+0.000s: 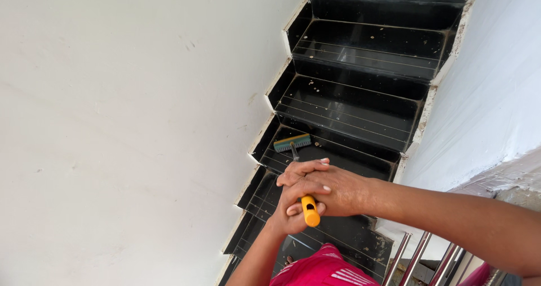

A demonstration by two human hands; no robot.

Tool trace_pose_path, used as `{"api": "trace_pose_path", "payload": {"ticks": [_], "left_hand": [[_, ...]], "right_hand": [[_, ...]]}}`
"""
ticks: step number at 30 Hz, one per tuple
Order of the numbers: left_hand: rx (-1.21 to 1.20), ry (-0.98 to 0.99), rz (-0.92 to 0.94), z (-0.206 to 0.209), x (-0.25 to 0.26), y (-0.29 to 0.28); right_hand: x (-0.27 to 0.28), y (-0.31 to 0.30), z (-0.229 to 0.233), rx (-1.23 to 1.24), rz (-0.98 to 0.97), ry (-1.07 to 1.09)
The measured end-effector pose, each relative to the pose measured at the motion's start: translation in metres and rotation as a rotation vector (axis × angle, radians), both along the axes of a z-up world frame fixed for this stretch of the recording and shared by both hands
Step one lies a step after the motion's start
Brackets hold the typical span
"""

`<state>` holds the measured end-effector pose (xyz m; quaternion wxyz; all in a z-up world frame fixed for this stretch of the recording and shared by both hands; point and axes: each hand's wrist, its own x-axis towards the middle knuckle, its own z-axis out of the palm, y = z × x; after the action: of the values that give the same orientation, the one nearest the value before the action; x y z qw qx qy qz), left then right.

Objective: The person uses a brush with a long handle to scrub black tiled stairs.

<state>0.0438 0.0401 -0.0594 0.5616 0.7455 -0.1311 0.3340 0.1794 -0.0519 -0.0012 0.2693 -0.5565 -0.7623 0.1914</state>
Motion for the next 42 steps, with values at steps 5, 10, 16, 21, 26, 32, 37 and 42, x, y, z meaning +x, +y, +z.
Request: {"api": "trace_pose_path", "payload": {"ticks": [5,10,16,21,26,32,37,42], "left_hand": [[0.068,0.081,0.063,0.021,-0.025,-0.012],[0.129,0.038,0.019,0.043,-0.044,-0.025],[0.085,0.057,-0.033,0.024,-0.014,0.003],[0.047,0.089,-0.052,0.015,-0.001,0.012],[0.072,0.085,-0.005,0.034,-0.028,-0.009],[0.085,0.034,-0.024,0.047,-0.032,-0.017],[0.095,0.043,-0.042,0.031,-0.006,0.007],[0.086,0.05,-0.066,0.015,0.01,0.021]], "right_hand": [[-0.009,-0.008,0.004,0.1,0.086,-0.012],[-0.025,-0.027,0.024,0.114,0.134,0.069],[-0.005,-0.007,0.014,0.1,0.077,-0.055],[0.002,0.005,-0.005,0.156,-0.005,-0.053],[-0.009,-0.01,0.006,-0.011,0.024,-0.038],[-0.014,-0.017,0.024,-0.035,0.089,-0.04],[0.002,-0.003,0.022,-0.021,-0.001,-0.07],[0.012,0.011,-0.001,-0.068,-0.109,-0.033]]}}
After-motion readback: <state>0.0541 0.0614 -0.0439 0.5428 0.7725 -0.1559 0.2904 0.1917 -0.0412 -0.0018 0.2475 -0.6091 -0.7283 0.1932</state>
